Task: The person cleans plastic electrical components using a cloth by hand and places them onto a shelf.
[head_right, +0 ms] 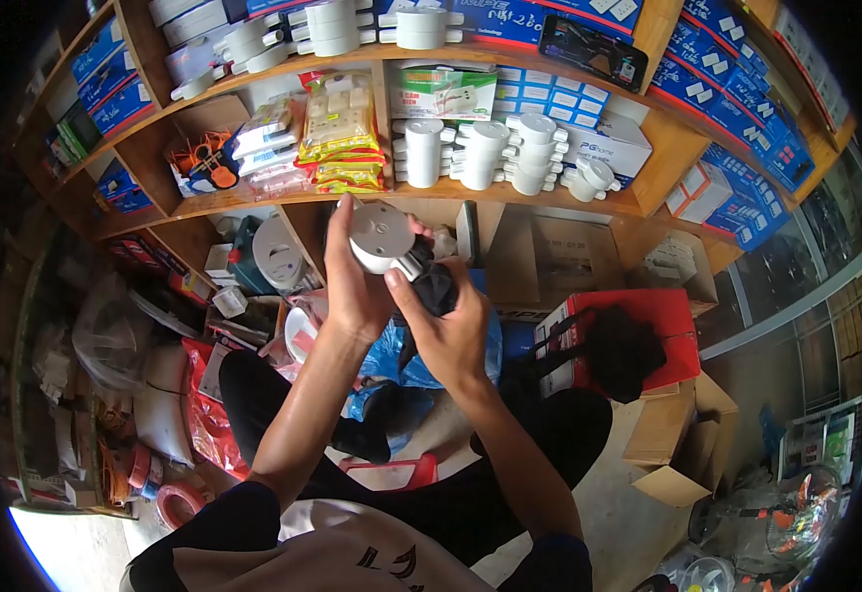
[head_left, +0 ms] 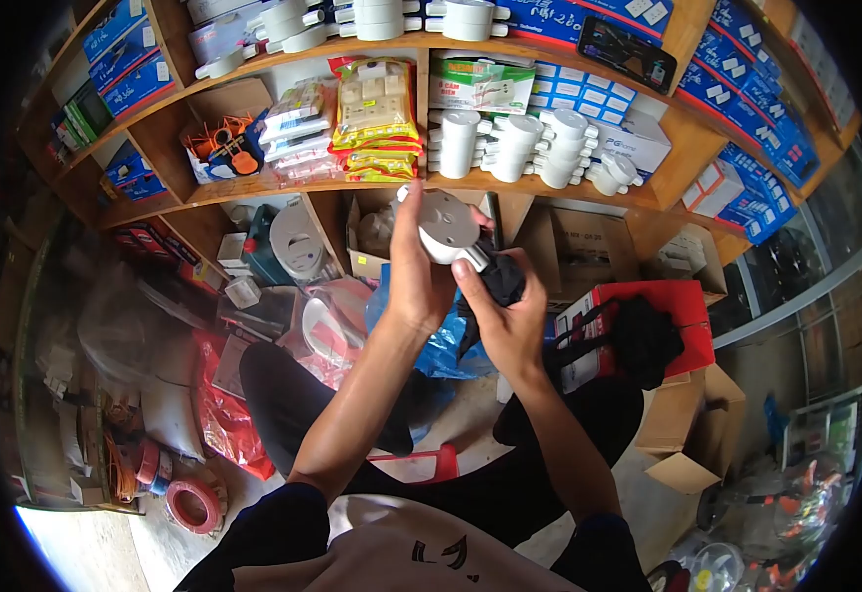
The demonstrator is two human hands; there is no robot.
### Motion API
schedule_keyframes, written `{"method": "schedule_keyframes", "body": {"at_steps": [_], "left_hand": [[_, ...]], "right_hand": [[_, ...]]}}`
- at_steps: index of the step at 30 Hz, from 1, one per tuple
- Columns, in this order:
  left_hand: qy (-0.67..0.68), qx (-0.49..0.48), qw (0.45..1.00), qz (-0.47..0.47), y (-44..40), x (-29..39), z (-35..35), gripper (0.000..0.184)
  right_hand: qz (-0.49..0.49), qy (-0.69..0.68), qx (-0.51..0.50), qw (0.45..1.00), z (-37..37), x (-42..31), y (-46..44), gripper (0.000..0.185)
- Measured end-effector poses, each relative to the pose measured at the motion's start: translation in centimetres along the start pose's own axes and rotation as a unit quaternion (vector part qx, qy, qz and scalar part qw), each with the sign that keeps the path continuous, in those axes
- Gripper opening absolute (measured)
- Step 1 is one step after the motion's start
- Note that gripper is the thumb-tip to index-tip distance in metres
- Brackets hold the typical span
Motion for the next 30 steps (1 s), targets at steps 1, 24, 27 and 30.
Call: {"method": "schedule_keyframes", "body": {"at_steps": [1, 24, 27, 30], "left_hand": [[0.020, 0.007, 1.000, 0.003, -0.4, 0.1, -0.4, 0.069], [-0.282, -0.133, 0.946, -0.086, 4.0, -1.8, -1.7, 0.034], [-0.312, -0.117, 0.937, -0.102, 4.3, -1.7, -0.9, 0.026], [-0.319, -0.097, 0.939, -0.082, 3.4, -2.0, -1.6, 0.021]], "right_hand": [[0.001, 0.001, 0.005, 1.000, -0.1, 0.2, 0.0, 0.026], [-0.084, 0.005, -0.048, 0.995, -1.9, -2.7, -1.3, 0.033], [-0.013, -0.015, -0.014, 1.000, -2.9, -1.6, -1.2, 0.030], [0.005, -0.028, 0.028, 0.999, -3.5, -1.2, -1.0, 0.029]]}}
Point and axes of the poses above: each hand's wrist, its own y-axis away from the middle knuckle, its own z-axis out of the palm, x = y × z, the point moved 10 cm from there along -y, towards the middle knuckle
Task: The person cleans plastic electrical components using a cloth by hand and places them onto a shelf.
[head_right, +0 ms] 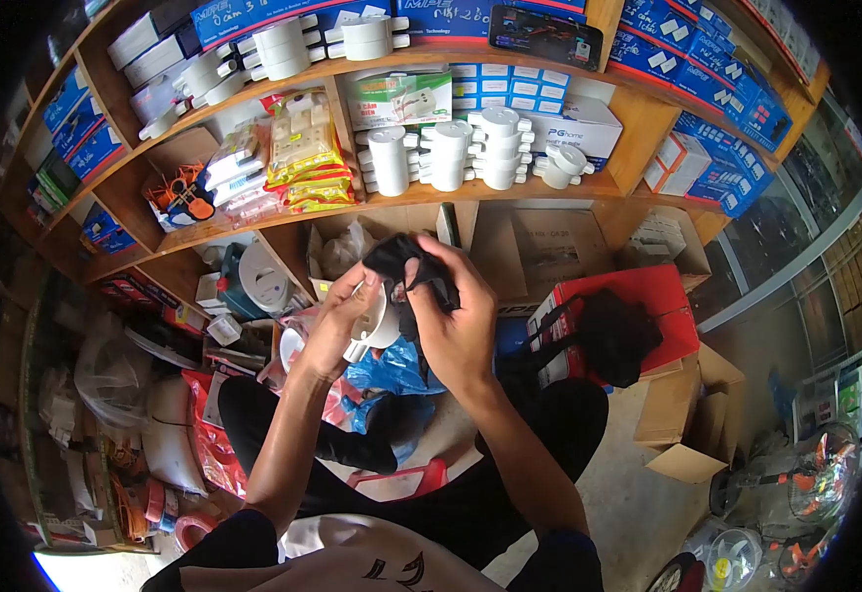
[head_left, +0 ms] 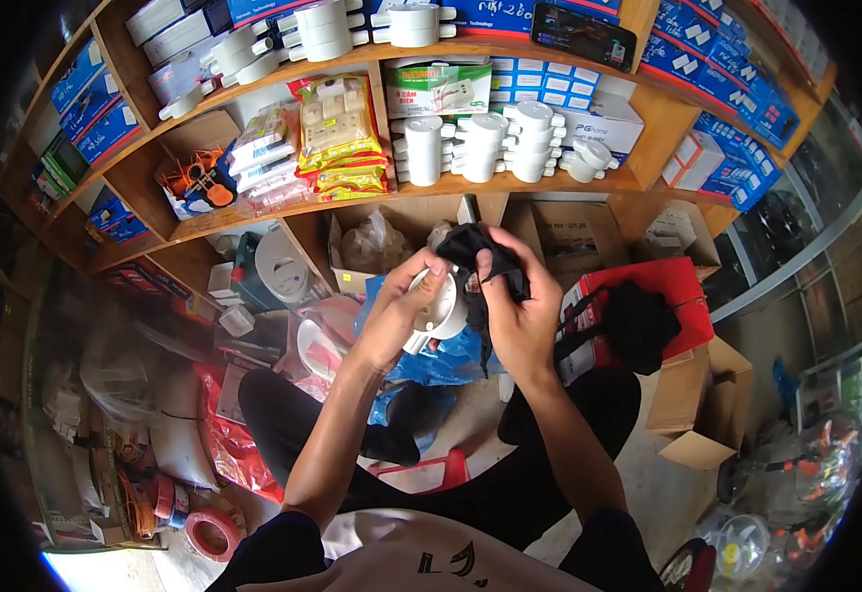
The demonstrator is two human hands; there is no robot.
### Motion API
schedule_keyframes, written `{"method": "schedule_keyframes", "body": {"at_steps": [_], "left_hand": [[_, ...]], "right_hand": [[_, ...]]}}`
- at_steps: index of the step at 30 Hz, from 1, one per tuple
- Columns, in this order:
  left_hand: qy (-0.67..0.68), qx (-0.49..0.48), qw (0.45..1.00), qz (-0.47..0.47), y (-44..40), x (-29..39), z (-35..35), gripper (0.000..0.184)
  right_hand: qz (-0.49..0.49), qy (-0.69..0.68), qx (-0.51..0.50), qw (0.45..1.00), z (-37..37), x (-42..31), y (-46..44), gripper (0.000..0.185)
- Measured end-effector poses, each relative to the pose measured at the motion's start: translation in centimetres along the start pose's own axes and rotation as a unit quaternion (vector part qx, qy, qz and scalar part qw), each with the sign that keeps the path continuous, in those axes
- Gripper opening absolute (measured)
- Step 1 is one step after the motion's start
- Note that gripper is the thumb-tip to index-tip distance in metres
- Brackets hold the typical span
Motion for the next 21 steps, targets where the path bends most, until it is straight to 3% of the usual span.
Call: {"method": "schedule_keyframes", "body": {"at_steps": [1, 3, 5, 7, 9, 11, 14, 16, 21], "left_hand": [[0.000, -0.001, 1.000, -0.001, -0.1, -0.1, 0.1, 0.021], [0.002, -0.001, 1.000, 0.018, -0.2, 0.3, 0.4, 0.023], [0.025, 0.011, 1.000, 0.007, 0.1, 0.8, 0.7, 0.022], [0.049, 0.025, 0.998, -0.003, 0.1, 1.2, 1.3, 0.022], [0.075, 0.106, 0.991, 0.036, 0.0, 2.1, 0.4, 0.021], [0.038, 0.091, 0.995, 0.030, -0.1, 1.7, -0.1, 0.019], [0.057, 0.086, 0.993, 0.056, -1.0, 0.9, -0.8, 0.019], [0.120, 0.140, 0.979, 0.093, -1.3, 1.4, -1.9, 0.020], [0.133, 0.182, 0.970, 0.090, -1.2, 0.8, -3.3, 0.026]], "right_hand": [[0.030, -0.019, 0.026, 0.999, -0.5, 0.6, 0.1, 0.029], [-0.026, 0.018, 0.043, 0.999, -0.7, 0.0, -0.2, 0.033], [-0.062, 0.004, 0.018, 0.998, 0.0, -0.9, -0.2, 0.038], [-0.136, 0.085, -0.053, 0.986, 1.5, -2.7, 0.2, 0.045], [-0.183, 0.111, -0.069, 0.974, 2.1, -2.7, 0.4, 0.046], [-0.151, 0.093, -0.067, 0.982, 2.3, -1.8, 0.5, 0.046], [-0.183, 0.124, -0.064, 0.973, 2.4, -1.8, 0.8, 0.047], [-0.166, 0.106, -0.070, 0.978, 2.9, -1.2, 1.3, 0.049], [-0.129, 0.095, -0.111, 0.981, 4.0, 0.0, 2.0, 0.053]]}}
Point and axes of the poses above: each hand's wrist, its own y-axis away from the middle knuckle, its own z-axis out of the palm, x = y × z, the point moved 10 cm from there along -y, towards the middle knuckle
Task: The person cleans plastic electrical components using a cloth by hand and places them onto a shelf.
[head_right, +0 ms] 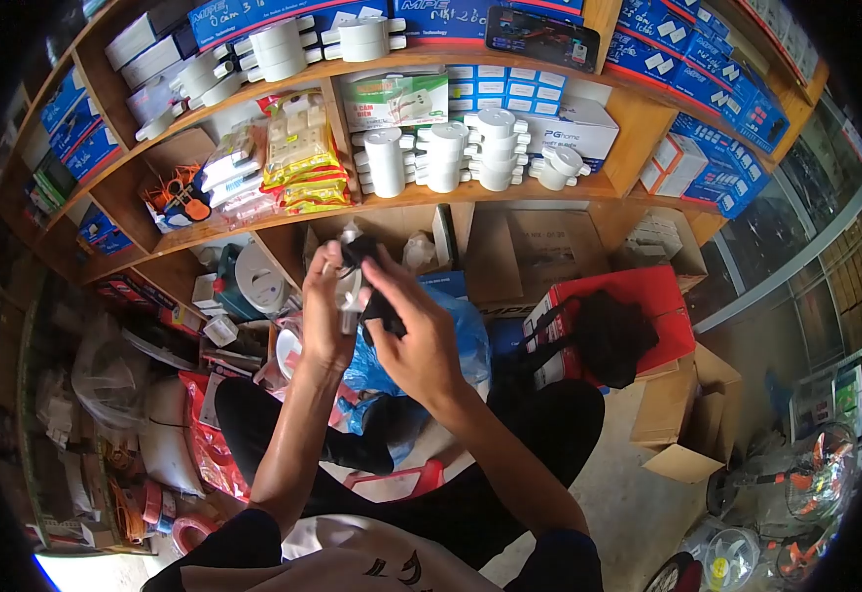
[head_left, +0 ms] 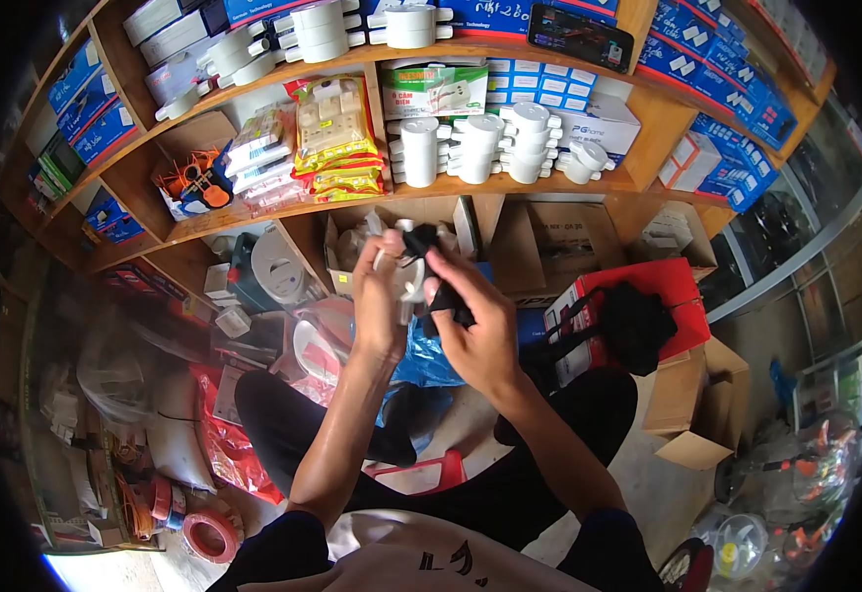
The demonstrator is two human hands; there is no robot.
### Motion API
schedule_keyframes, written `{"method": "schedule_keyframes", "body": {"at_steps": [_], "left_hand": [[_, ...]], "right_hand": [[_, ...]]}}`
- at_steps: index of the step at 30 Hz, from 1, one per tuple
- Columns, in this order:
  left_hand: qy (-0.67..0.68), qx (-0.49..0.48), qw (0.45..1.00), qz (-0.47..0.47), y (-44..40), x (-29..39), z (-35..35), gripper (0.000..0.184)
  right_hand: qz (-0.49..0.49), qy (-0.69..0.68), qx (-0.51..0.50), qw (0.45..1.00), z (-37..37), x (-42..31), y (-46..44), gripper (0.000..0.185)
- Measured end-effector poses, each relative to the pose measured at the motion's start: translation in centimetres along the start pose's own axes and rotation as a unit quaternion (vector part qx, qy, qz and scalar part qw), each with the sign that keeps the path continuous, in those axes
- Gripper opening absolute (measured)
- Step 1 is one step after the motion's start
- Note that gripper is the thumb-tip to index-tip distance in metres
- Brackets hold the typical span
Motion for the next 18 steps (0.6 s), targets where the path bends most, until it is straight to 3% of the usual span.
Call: {"method": "schedule_keyframes", "body": {"at_steps": [2, 4, 6, 7, 9, 12, 15, 18], "left_hand": [[0.075, 0.009, 0.997, 0.017, -1.3, -0.2, -1.6, 0.020], [0.059, 0.008, 0.998, 0.023, -1.4, 0.1, -1.7, 0.022], [0.042, -0.021, 0.998, -0.030, -0.3, -0.3, -0.9, 0.022], [0.012, -0.025, 1.000, -0.004, 0.8, 0.3, 0.2, 0.020], [-0.048, -0.031, 0.998, -0.017, 2.1, -0.4, 1.0, 0.027], [-0.062, -0.063, 0.996, -0.031, 2.7, -0.8, 1.6, 0.025], [0.020, 0.001, 1.000, 0.002, 1.2, 0.4, 1.2, 0.023], [0.018, 0.039, 0.999, -0.001, 0.2, 1.1, 0.3, 0.019]], "right_hand": [[-0.032, 0.037, -0.045, 0.998, 2.0, -0.6, 0.7, 0.062], [-0.042, 0.047, -0.027, 0.998, 2.1, -1.5, 0.9, 0.068], [-0.035, 0.059, 0.048, 0.996, 1.0, -1.8, 0.3, 0.047], [-0.037, 0.052, 0.031, 0.997, 0.4, -1.0, 0.1, 0.064], [0.026, -0.013, 0.074, 0.997, -1.5, 0.8, -0.9, 0.046], [0.040, -0.019, 0.073, 0.996, -2.4, 1.5, -1.4, 0.037], [-0.035, 0.014, 0.023, 0.999, -1.3, -0.5, -1.5, 0.043], [-0.012, 0.017, 0.018, 1.000, -0.5, -0.4, -0.9, 0.051]]}}
Point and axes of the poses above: each hand's wrist, its own y-axis away from the middle knuckle, its own z-axis out of the palm, x = y × z, the point moved 10 cm from there along -y, towards the middle knuckle
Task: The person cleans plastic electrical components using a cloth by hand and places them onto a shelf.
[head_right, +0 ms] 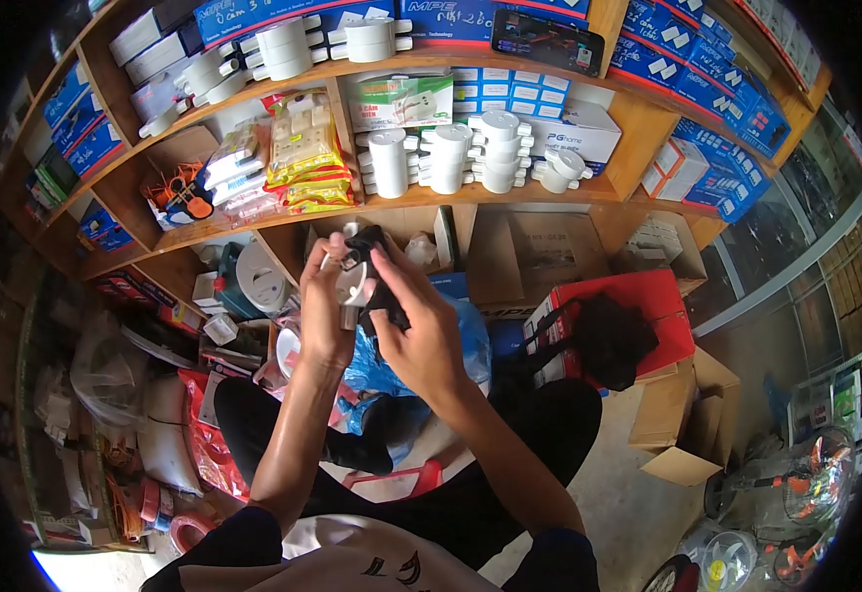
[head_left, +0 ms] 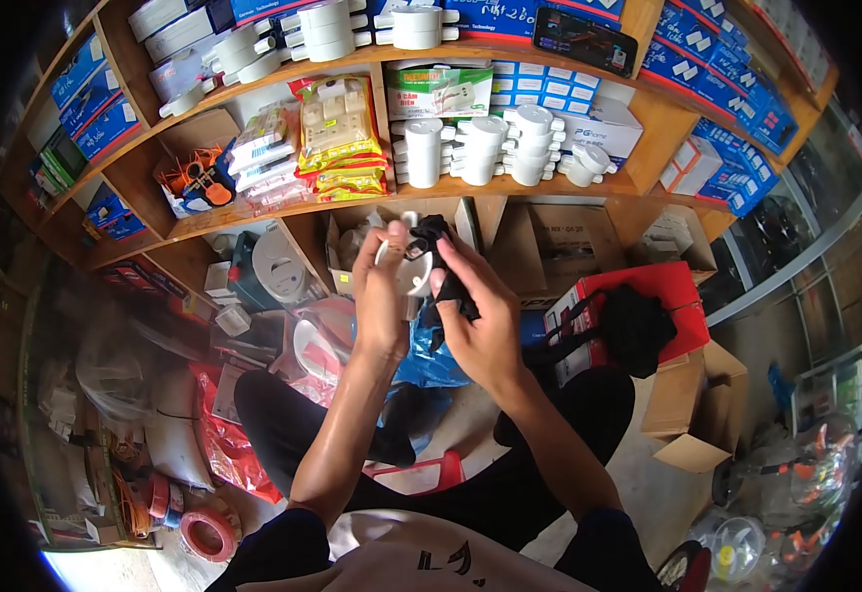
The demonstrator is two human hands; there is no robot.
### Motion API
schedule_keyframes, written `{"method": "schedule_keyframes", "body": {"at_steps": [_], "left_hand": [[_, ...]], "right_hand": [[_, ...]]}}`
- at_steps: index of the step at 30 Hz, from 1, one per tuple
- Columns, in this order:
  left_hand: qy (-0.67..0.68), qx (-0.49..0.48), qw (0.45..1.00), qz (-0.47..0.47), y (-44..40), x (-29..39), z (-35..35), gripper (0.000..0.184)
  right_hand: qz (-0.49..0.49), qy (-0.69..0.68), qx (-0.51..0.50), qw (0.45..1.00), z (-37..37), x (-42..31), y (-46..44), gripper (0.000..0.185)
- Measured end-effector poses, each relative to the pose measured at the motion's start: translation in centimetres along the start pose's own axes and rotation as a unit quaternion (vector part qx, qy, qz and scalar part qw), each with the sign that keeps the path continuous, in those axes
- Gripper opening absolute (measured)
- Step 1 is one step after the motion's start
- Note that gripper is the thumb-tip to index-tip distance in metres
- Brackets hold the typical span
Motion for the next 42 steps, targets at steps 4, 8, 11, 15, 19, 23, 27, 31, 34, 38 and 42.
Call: {"method": "schedule_keyframes", "body": {"at_steps": [4, 8, 11, 15, 19, 23, 27, 31, 34, 38, 42], "left_hand": [[0.034, 0.015, 0.997, 0.073, -2.8, 0.3, -2.4, 0.026], [0.111, -0.008, 0.993, 0.035, -2.0, -1.5, -2.1, 0.032], [0.037, -0.013, 0.998, 0.039, 1.2, -1.5, -0.3, 0.030], [-0.021, -0.015, 0.999, 0.042, 1.1, -1.2, -0.5, 0.031], [0.038, 0.023, 0.998, 0.041, -0.2, -0.6, -0.3, 0.033], [0.018, 0.048, 0.999, 0.014, -0.2, 0.3, -0.3, 0.032], [-0.016, -0.002, 0.999, 0.050, 1.4, 0.5, 0.9, 0.035], [0.083, -0.093, 0.991, 0.045, 1.7, 1.1, 3.4, 0.037], [0.147, -0.169, 0.974, 0.033, 1.4, 1.2, 5.2, 0.045], [0.165, -0.199, 0.964, 0.065, 2.2, 1.5, 7.0, 0.055], [0.107, -0.144, 0.981, 0.079, 1.6, 0.4, 6.3, 0.055]], "right_hand": [[-0.048, 0.032, -0.049, 0.997, 2.7, -1.0, 1.9, 0.063], [-0.068, 0.068, -0.076, 0.992, 3.2, -1.3, 1.5, 0.076], [-0.046, 0.088, -0.040, 0.994, 1.6, -1.6, 0.3, 0.086], [-0.034, 0.080, -0.053, 0.995, 1.4, -1.2, 0.3, 0.092], [-0.047, 0.082, -0.075, 0.993, 2.1, -1.0, 0.9, 0.083], [-0.057, 0.112, -0.017, 0.992, 1.8, -2.2, 0.4, 0.066], [0.038, 0.058, 0.040, 0.997, -0.6, 1.6, 0.3, 0.063], [0.084, -0.015, 0.044, 0.995, -1.4, 2.3, 0.1, 0.044], [0.070, -0.016, 0.065, 0.995, -1.7, 1.8, 0.0, 0.038], [0.113, -0.091, 0.089, 0.985, -2.7, 2.7, 0.0, 0.024], [0.085, -0.085, 0.095, 0.988, -2.7, 1.6, -0.1, 0.027]]}}
Point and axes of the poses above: each hand's wrist, its own y-axis away from the middle knuckle, its own z-axis out of the palm, x = y × z, the point moved 10 cm from there along -y, towards the middle knuckle
